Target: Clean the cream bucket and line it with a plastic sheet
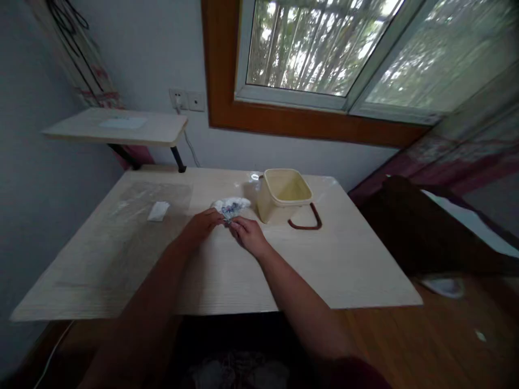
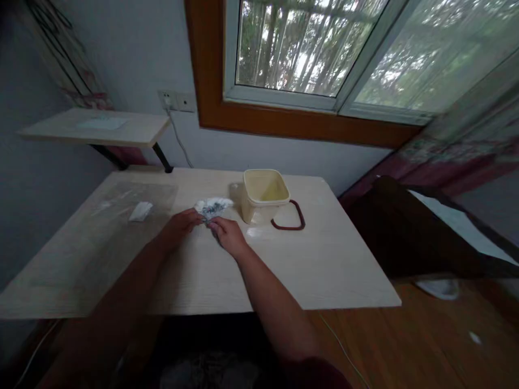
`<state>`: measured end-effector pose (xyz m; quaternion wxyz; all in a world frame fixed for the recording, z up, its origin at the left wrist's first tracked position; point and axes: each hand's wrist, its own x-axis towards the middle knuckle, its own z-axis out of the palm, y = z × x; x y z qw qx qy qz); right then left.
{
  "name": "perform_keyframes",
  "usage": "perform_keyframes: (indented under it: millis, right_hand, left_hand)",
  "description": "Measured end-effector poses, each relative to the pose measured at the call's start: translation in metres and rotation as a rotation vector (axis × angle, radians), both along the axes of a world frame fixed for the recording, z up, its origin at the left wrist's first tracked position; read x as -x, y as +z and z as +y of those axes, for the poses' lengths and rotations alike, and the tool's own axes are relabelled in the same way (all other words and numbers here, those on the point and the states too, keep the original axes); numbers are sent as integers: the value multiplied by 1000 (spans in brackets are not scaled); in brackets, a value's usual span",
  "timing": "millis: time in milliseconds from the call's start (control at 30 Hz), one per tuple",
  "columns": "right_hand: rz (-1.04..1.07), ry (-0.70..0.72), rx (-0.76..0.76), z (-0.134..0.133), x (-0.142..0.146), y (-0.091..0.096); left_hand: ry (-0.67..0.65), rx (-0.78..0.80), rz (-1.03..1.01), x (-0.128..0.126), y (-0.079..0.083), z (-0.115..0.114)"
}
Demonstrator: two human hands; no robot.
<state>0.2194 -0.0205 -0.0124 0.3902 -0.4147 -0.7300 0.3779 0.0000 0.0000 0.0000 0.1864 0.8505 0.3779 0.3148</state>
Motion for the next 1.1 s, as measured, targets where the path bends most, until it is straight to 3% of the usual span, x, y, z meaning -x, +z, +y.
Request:
perform_keyframes:
  millis: [467,1100]
  right_hand:
    - [17,73,-44,1,-5,-2]
    - [49,63,51,-2,-9,-3]
  left_hand:
    - [-15,-37,1,11,0,5]
    - [22,-18,16,9,8,4]
